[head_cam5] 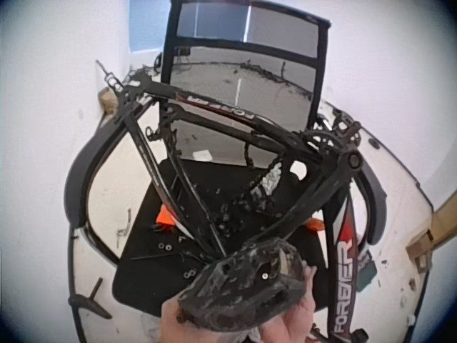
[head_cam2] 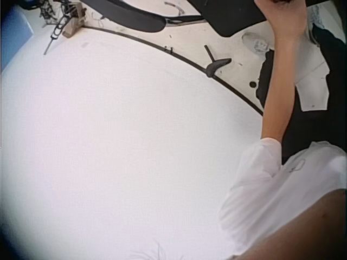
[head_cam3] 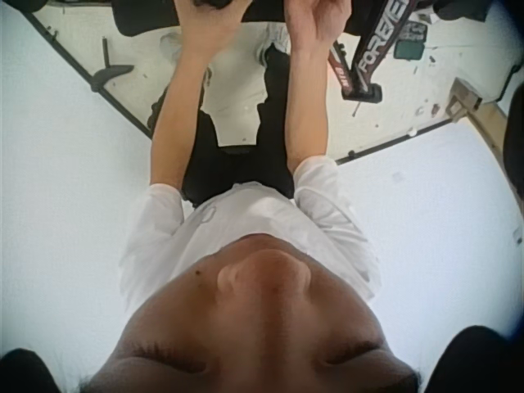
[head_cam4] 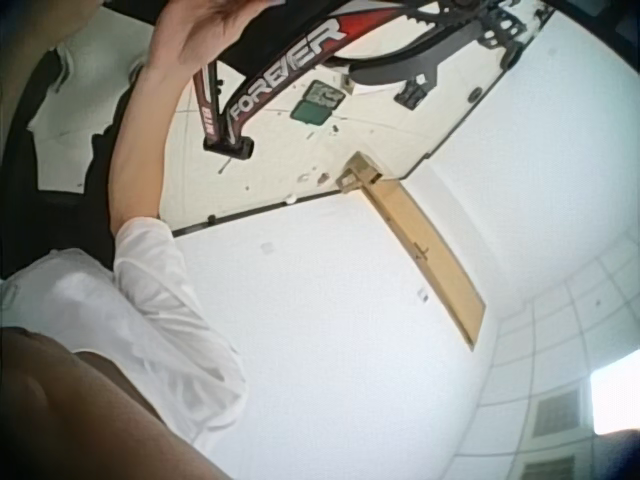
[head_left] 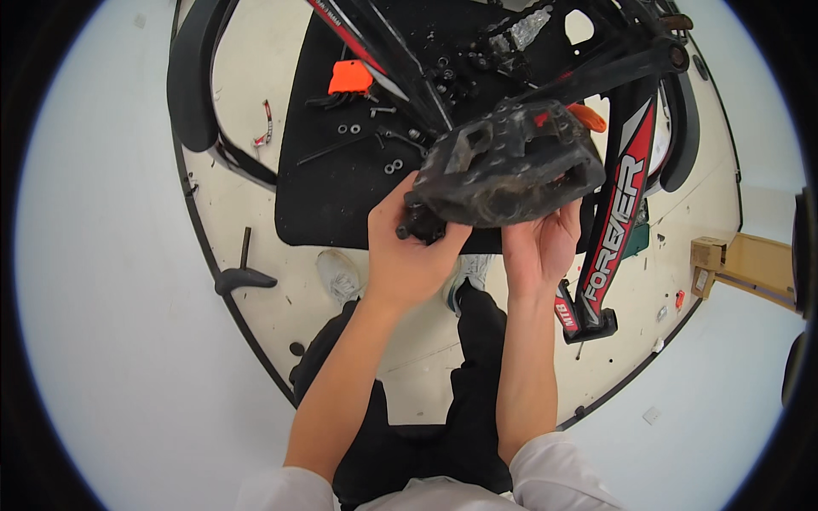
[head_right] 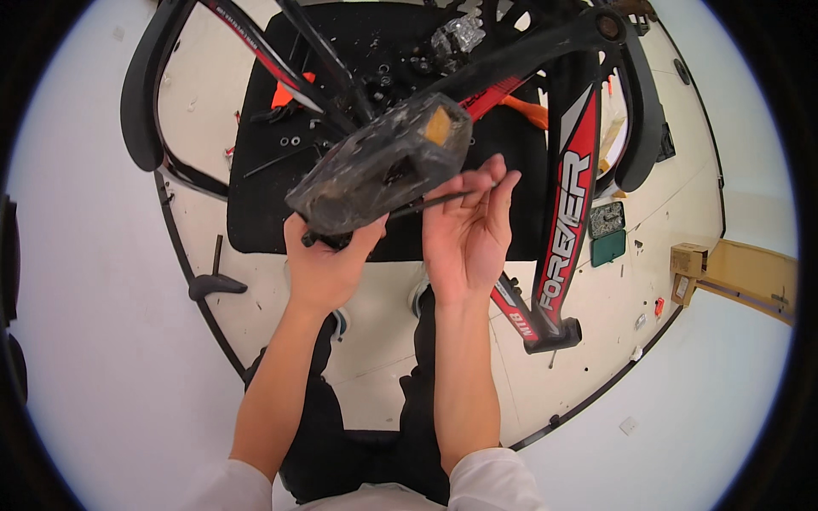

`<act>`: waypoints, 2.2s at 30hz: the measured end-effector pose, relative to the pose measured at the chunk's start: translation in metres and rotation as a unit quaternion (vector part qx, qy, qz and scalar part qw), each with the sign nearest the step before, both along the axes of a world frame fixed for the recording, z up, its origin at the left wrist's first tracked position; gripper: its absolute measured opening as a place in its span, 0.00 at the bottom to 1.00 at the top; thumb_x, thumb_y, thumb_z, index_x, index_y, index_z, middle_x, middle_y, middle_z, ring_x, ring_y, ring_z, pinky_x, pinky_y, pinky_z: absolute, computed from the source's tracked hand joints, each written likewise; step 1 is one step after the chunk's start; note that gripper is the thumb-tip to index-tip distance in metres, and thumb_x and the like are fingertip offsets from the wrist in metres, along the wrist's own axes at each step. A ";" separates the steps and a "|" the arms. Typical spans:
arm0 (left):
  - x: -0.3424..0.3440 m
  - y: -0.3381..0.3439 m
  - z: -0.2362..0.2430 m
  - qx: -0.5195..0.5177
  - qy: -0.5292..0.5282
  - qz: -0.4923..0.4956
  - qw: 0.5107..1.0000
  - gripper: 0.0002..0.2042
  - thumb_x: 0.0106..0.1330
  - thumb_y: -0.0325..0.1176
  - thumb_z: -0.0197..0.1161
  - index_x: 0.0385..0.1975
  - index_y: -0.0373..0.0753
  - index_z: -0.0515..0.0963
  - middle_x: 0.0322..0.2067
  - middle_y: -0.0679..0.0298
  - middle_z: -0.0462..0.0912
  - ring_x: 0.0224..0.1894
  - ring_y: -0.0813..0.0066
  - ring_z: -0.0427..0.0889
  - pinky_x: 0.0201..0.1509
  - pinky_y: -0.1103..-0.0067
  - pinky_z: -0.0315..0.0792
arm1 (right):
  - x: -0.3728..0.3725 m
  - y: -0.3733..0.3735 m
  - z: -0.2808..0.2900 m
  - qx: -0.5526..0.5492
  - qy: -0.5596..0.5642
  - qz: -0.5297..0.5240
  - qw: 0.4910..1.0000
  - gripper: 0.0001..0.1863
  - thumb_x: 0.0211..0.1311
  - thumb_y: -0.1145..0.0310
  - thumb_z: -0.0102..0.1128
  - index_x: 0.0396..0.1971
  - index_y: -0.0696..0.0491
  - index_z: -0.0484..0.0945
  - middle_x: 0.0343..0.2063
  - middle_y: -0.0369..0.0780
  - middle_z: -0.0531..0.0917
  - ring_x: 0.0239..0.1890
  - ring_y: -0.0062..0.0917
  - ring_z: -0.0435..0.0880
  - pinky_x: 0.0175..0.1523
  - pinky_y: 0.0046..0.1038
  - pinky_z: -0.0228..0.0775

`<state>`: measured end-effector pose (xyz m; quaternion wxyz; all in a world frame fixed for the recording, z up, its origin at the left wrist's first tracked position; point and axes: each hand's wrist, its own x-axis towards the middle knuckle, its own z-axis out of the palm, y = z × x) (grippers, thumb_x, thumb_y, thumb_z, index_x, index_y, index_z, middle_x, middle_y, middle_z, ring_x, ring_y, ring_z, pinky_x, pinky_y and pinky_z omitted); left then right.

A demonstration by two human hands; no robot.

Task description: The person sits on a chair and works on a bicycle frame resting on their lap. They use a small tool to tighten a bolt on the bicycle pedal crank arm. The person continues to adjust the pedal and crank arm throughout the clip.

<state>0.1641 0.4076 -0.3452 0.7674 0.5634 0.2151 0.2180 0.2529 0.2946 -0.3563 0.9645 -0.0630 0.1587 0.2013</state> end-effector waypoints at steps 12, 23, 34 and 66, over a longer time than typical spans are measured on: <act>-0.001 0.016 -0.001 -0.221 0.153 -0.089 0.959 0.06 0.57 0.22 0.64 0.31 0.33 0.74 0.24 0.66 0.76 0.23 0.84 0.71 0.22 0.85 0.63 | -0.002 0.006 0.015 -0.083 -0.119 0.074 0.987 0.25 0.74 0.55 0.38 0.61 0.58 0.63 0.17 0.27 0.64 0.23 0.13 0.60 0.33 0.21 0.52; 0.014 0.003 0.002 0.083 0.030 -0.002 0.996 0.14 0.55 0.24 0.66 0.41 0.30 0.75 0.32 0.67 0.81 0.35 0.85 0.75 0.43 0.85 0.70 | 0.006 0.007 0.009 -0.082 0.024 0.020 0.996 0.13 0.73 0.62 0.45 0.43 0.57 0.71 0.34 0.34 0.73 0.33 0.17 0.67 0.42 0.21 0.61; 0.003 0.012 0.007 -0.242 0.147 -0.140 0.949 0.10 0.56 0.27 0.66 0.35 0.34 0.74 0.24 0.68 0.74 0.21 0.85 0.65 0.20 0.83 0.57 | -0.015 0.012 0.022 -0.044 -0.058 0.080 0.994 0.14 0.73 0.55 0.41 0.35 0.48 0.73 0.18 0.27 0.57 0.22 0.16 0.54 0.33 0.21 0.50; 0.006 0.006 -0.003 -0.405 0.112 -0.131 0.898 0.04 0.62 0.24 0.60 0.33 0.34 0.73 0.26 0.64 0.73 0.20 0.83 0.63 0.22 0.83 0.56 | -0.003 0.012 0.031 -0.165 -0.059 -0.018 0.984 0.17 0.72 0.62 0.37 0.21 0.50 0.56 0.18 0.31 0.52 0.22 0.20 0.49 0.31 0.25 0.47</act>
